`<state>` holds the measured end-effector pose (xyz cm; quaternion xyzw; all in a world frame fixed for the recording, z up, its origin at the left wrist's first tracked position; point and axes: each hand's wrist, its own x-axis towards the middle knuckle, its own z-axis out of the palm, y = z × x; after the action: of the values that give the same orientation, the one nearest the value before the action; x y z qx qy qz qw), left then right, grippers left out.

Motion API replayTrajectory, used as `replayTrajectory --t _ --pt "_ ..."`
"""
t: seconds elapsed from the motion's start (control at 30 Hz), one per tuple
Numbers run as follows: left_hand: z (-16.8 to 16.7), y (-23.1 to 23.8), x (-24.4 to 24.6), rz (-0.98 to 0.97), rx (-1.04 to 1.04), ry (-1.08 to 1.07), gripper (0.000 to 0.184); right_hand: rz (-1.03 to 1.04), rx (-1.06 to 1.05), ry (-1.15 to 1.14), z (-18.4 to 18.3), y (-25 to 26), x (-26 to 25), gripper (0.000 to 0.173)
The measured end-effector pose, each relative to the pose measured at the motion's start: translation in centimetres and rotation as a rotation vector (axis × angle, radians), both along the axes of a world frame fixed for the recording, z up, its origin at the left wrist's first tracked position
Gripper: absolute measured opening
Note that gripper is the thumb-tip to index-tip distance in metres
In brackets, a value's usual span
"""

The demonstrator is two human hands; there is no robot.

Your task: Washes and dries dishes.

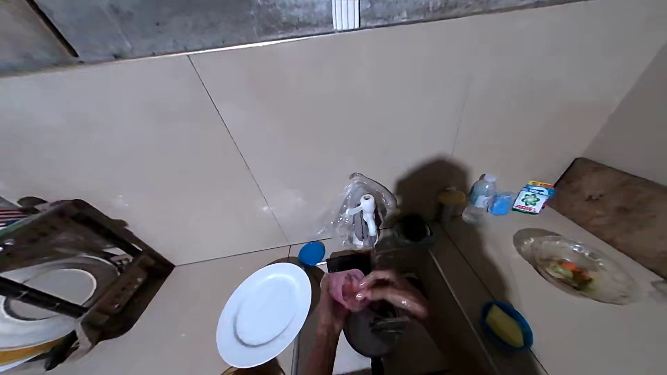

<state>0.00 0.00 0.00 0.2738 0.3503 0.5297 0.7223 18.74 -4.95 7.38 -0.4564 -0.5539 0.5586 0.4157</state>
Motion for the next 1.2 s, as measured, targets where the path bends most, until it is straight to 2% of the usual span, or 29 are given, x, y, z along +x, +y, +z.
replayTrajectory --t 0.07,0.13,0.2,0.27,0.3,0.33,0.37,0.4,0.43,0.47,0.53,0.57,0.6,0.67,0.7,0.77,0.8,0.87,0.9,0.97,1.03,1.1,1.17,1.2 --pt "0.1 -0.5 -0.5 -0.022 -0.007 0.033 0.064 -0.334 -0.198 -0.029 -1.5 0.3 0.5 0.024" --pt "1.6 -1.2 0.5 0.064 -0.040 0.110 0.058 -0.452 -0.364 -0.070 -4.1 1.1 -0.1 0.030" --pt "2.4 -1.9 1.9 0.154 -0.025 0.237 0.055 -0.423 -0.443 -0.037 -6.0 1.1 -1.3 0.035" --pt "4.3 -3.3 3.0 0.189 0.066 0.357 0.068 -0.440 -0.404 -0.011 -7.6 1.1 -2.7 0.031" --pt "5.3 -4.0 3.3 0.206 0.161 0.426 0.076 -0.424 -0.346 -0.052 -6.9 0.4 -3.4 0.027" --pt "6.3 -4.8 3.5 0.223 0.266 0.495 0.083 -0.392 -0.326 -0.140 -5.4 -0.3 -4.0 0.032" --pt "7.2 -5.3 3.5 0.242 0.364 0.563 0.088 -0.356 -0.357 -0.217 -2.9 -1.0 -4.4 0.039" --pt "7.6 -5.5 3.3 0.263 0.434 0.626 0.088 -0.365 -0.450 -0.212 -0.1 -1.5 -4.8 0.039" --pt "7.6 -5.4 3.0 0.279 0.462 0.675 0.086 -0.384 -0.514 -0.165 1.2 -1.1 -4.9 0.040" --pt "7.2 -4.9 2.4 0.297 0.451 0.723 0.085 -0.428 -0.498 -0.121 0.3 -0.1 -4.9 0.039" --pt "5.7 -3.3 1.3 0.333 0.354 0.796 0.081 -0.439 -0.356 -0.123 -4.6 3.3 -4.0 0.036" --pt "4.9 -2.4 1.0 0.331 0.285 0.812 0.080 -0.415 -0.323 -0.128 -5.1 4.4 -3.3 0.035" --pt "4.2 -1.6 0.9 0.301 0.221 0.811 0.080 -0.388 -0.321 -0.158 -4.0 5.0 -2.7 0.033" --pt "3.7 -0.9 1.8 0.222 0.122 0.728 0.077 -0.297 -0.302 -0.275 0.5 4.8 -1.8 0.032" --pt "3.4 -0.7 2.6 0.201 0.081 0.648 0.073 -0.250 -0.221 -0.328 2.2 4.4 -1.4 0.031" --pt "2.7 -0.6 4.9 0.209 0.022 0.417 0.048 -0.197 0.037 -0.456 4.4 3.0 -0.4 0.028" --pt "2.3 -0.6 6.3 0.205 -0.009 0.306 0.038 -0.230 0.140 -0.532 5.3 2.0 0.0 0.027" --pt "2.1 -0.7 8.5 0.136 -0.113 0.153 0.042 -0.434 0.328 -0.586 5.1 0.1 0.7 0.024" --pt "2.6 -0.9 9.2 0.102 -0.168 0.111 0.045 -0.534 0.351 -0.599 5.1 -1.2 1.0 0.024" --pt "4.3 -1.0 10.1 0.108 -0.270 0.035 0.049 -0.685 0.233 -0.659 4.3 -4.0 2.3 0.027" --pt "6.0 -0.7 10.1 0.191 -0.355 -0.045 0.055 -0.750 0.125 -0.726 2.7 -6.9 2.5 0.033" --pt "6.8 -0.3 9.4 0.239 -0.368 -0.090 0.057 -0.671 0.005 -0.796 1.0 -9.3 1.0 0.035" --pt "7.2 -0.3 8.6 0.219 -0.350 -0.115 0.054 -0.542 0.018 -0.744 -0.9 -11.0 -2.3 0.030" --pt "7.2 -0.4 8.4 0.194 -0.335 -0.118 0.051 -0.423 -0.034 -0.704 -0.3 -11.8 -4.6 0.031"
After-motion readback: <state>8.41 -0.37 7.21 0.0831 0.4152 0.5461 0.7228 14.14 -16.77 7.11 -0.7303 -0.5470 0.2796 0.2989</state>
